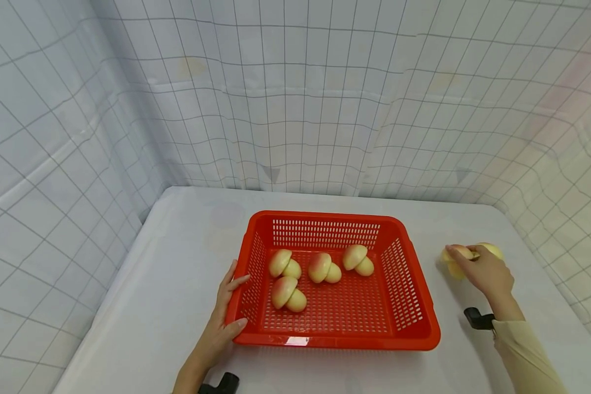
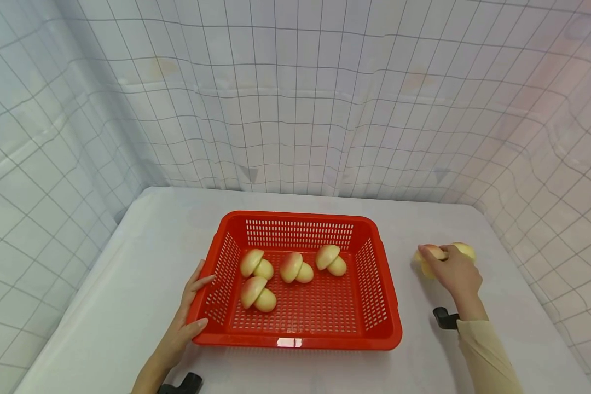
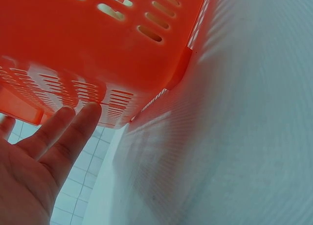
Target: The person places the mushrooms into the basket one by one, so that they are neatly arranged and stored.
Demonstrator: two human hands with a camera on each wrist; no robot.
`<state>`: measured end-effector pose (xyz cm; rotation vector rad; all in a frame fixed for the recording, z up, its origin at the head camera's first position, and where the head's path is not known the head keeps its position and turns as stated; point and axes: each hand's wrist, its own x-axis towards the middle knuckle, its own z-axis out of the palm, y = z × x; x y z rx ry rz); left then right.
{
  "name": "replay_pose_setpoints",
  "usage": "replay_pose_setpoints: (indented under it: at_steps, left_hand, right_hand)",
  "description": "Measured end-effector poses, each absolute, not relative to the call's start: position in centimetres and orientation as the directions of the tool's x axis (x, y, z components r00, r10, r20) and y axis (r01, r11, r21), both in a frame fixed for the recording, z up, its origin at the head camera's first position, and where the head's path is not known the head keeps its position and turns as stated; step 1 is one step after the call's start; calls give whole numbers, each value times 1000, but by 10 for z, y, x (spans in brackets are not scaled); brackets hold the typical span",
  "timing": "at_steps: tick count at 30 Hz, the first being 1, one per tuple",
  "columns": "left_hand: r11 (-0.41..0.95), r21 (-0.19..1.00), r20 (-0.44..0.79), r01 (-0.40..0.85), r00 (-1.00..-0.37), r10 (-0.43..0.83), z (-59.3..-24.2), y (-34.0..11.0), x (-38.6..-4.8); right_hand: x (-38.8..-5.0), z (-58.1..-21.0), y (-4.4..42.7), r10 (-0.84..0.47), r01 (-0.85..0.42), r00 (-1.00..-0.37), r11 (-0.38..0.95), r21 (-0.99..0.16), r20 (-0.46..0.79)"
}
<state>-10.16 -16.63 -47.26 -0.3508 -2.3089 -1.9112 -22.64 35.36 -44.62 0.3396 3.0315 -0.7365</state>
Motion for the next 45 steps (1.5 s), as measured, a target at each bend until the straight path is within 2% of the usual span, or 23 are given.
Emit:
replay_pose_setpoints:
  at_steps: [22,32,37,45]
  left_hand:
    - [167,946,262,279,-958,114,-474,-168,-102]
    - [162,947,260,278,-958,121,-474,-168,-102]
    - [162,948,257,274,-959,118,-474,-168,-101]
    - [171,949,248,264,-963,108,-472,-167,-101]
  right_hand:
    - [-204,-417,321,210,89,-960,856,-509,186]
    - [-191,-392,294,168,-25,-938,839,-543,303]
    - [-184,-382,280,129,-70,-936,844,-532,327]
    - [-179,-366,262,10,-143,-957,851,-505,289]
